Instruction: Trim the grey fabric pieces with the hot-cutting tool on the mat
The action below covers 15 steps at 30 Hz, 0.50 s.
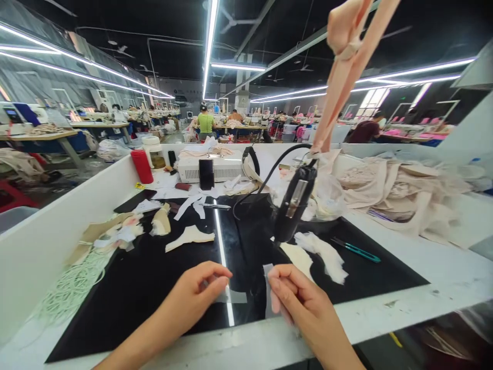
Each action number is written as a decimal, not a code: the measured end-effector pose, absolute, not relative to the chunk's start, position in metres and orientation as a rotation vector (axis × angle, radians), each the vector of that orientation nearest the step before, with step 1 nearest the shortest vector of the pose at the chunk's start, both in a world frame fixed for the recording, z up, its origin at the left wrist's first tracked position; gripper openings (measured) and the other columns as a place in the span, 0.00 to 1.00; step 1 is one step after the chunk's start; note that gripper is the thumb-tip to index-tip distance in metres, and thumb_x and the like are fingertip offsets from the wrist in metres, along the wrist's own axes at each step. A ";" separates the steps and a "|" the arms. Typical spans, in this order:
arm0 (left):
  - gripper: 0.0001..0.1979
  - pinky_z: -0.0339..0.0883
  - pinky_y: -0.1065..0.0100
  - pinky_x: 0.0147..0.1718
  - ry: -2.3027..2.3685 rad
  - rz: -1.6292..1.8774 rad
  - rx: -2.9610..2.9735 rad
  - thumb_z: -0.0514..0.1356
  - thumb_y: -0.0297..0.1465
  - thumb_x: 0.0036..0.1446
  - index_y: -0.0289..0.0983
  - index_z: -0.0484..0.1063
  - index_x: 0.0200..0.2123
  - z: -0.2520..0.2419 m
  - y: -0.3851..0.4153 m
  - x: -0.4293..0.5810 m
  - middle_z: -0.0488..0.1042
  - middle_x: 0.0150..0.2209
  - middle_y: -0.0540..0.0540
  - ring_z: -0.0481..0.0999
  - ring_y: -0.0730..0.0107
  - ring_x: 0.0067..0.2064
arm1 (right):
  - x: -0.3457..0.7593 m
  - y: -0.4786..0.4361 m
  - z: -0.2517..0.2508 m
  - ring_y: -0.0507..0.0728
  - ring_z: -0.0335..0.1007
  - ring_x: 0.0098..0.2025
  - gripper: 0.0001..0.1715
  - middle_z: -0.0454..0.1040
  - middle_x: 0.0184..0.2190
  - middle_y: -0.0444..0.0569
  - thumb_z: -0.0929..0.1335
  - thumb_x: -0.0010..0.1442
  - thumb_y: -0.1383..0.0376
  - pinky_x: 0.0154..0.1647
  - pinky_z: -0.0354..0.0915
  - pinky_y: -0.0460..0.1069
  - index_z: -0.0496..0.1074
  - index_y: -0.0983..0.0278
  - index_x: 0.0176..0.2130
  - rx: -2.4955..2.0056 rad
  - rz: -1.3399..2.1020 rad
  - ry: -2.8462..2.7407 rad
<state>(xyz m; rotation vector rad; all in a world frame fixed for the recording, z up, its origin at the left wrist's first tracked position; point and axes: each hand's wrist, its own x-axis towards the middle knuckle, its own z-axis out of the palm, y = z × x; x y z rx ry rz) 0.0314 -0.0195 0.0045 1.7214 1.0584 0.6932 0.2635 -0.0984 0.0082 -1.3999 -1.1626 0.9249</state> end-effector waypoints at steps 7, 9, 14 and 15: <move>0.24 0.67 0.69 0.36 0.667 0.607 1.198 0.72 0.50 0.57 0.35 0.77 0.39 0.014 -0.045 0.058 0.79 0.34 0.45 0.79 0.67 0.35 | 0.234 -0.101 0.001 0.53 0.64 0.27 0.23 0.71 0.21 0.40 0.68 0.68 0.42 0.34 0.60 0.48 0.78 0.57 0.43 -1.308 1.088 -1.363; 0.24 0.65 0.71 0.34 0.731 0.634 1.078 0.75 0.49 0.53 0.35 0.75 0.34 0.014 -0.047 0.058 0.77 0.29 0.48 0.75 0.72 0.30 | 0.233 -0.101 0.000 0.54 0.64 0.27 0.24 0.71 0.22 0.39 0.69 0.67 0.42 0.34 0.61 0.49 0.78 0.57 0.48 -1.298 1.129 -1.340; 0.26 0.66 0.72 0.33 0.907 0.735 0.999 0.79 0.50 0.46 0.35 0.76 0.31 0.014 -0.044 0.049 0.71 0.24 0.53 0.69 0.76 0.27 | 0.248 -0.103 -0.009 0.50 0.59 0.24 0.32 0.70 0.26 0.39 0.75 0.59 0.40 0.25 0.57 0.46 0.78 0.59 0.51 -1.297 1.335 -1.174; 0.27 0.66 0.72 0.33 0.924 0.755 1.004 0.79 0.50 0.46 0.35 0.76 0.31 0.014 -0.043 0.047 0.72 0.24 0.53 0.69 0.76 0.27 | 0.253 -0.103 -0.011 0.50 0.58 0.23 0.31 0.69 0.26 0.39 0.76 0.57 0.40 0.24 0.57 0.46 0.79 0.60 0.47 -1.303 1.365 -1.164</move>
